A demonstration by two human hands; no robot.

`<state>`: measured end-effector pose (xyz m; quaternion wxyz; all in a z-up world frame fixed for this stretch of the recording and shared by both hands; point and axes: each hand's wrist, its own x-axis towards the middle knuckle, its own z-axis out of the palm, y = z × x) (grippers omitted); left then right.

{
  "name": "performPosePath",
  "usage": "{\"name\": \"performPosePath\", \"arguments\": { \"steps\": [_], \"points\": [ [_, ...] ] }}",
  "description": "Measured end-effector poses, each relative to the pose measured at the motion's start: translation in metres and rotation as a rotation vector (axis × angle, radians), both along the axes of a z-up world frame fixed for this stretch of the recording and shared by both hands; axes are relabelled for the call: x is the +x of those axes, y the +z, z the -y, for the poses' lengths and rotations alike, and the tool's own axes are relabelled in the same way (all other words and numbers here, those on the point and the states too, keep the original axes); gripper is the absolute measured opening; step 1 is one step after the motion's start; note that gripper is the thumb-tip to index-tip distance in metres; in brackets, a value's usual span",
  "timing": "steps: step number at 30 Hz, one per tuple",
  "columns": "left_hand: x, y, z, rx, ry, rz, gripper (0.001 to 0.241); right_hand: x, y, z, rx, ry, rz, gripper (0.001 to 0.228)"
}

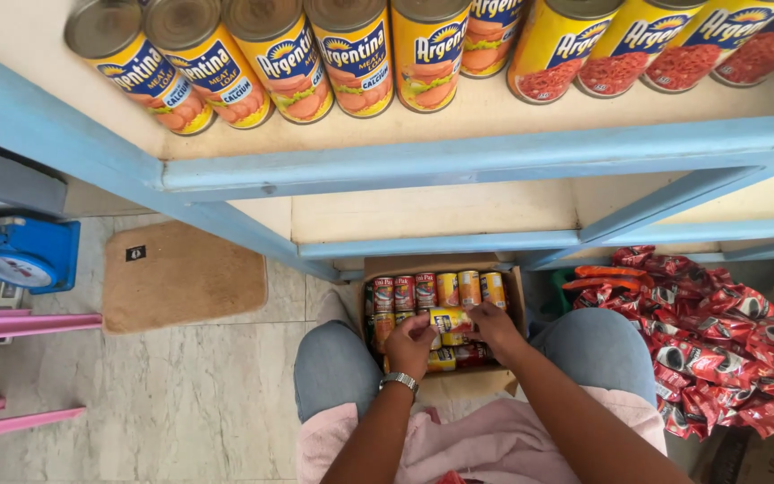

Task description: Organizing and stocking canned goods on a retail shelf from a cardboard box.

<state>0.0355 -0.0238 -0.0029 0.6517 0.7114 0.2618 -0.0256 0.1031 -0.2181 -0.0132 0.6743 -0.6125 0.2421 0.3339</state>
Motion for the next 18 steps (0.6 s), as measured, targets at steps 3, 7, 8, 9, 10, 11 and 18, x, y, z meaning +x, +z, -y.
{"name": "performPosePath", "arguments": {
  "steps": [3, 7, 8, 9, 10, 11, 18],
  "points": [
    [0.001, 0.061, 0.003, 0.045, -0.066, -0.027, 0.033, 0.001, 0.014, 0.002, 0.024, -0.026, 0.020, 0.041],
    [0.009, 0.122, 0.006, -0.270, -0.148, 0.133, 0.036, -0.002, 0.072, 0.001, -0.001, -0.013, -0.003, 0.042],
    [0.009, 0.127, 0.007, -0.267, -0.152, 0.142, 0.036, -0.004, 0.077, 0.002, 0.002, -0.016, 0.006, 0.042],
    [0.010, 0.132, 0.007, -0.244, -0.156, 0.186, 0.036, -0.005, 0.083, 0.004, 0.007, -0.002, 0.004, 0.041],
    [0.010, 0.137, 0.008, -0.221, -0.160, 0.230, 0.036, -0.007, 0.089, 0.006, 0.012, 0.011, 0.003, 0.041],
    [0.010, 0.147, 0.008, -0.215, -0.162, 0.245, 0.036, -0.011, 0.097, 0.009, 0.017, 0.011, 0.018, 0.041],
    [0.012, 0.205, 0.007, -0.123, -0.131, 0.236, 0.030, -0.015, 0.143, 0.029, 0.167, 0.045, 0.168, 0.036]
  ]
}}
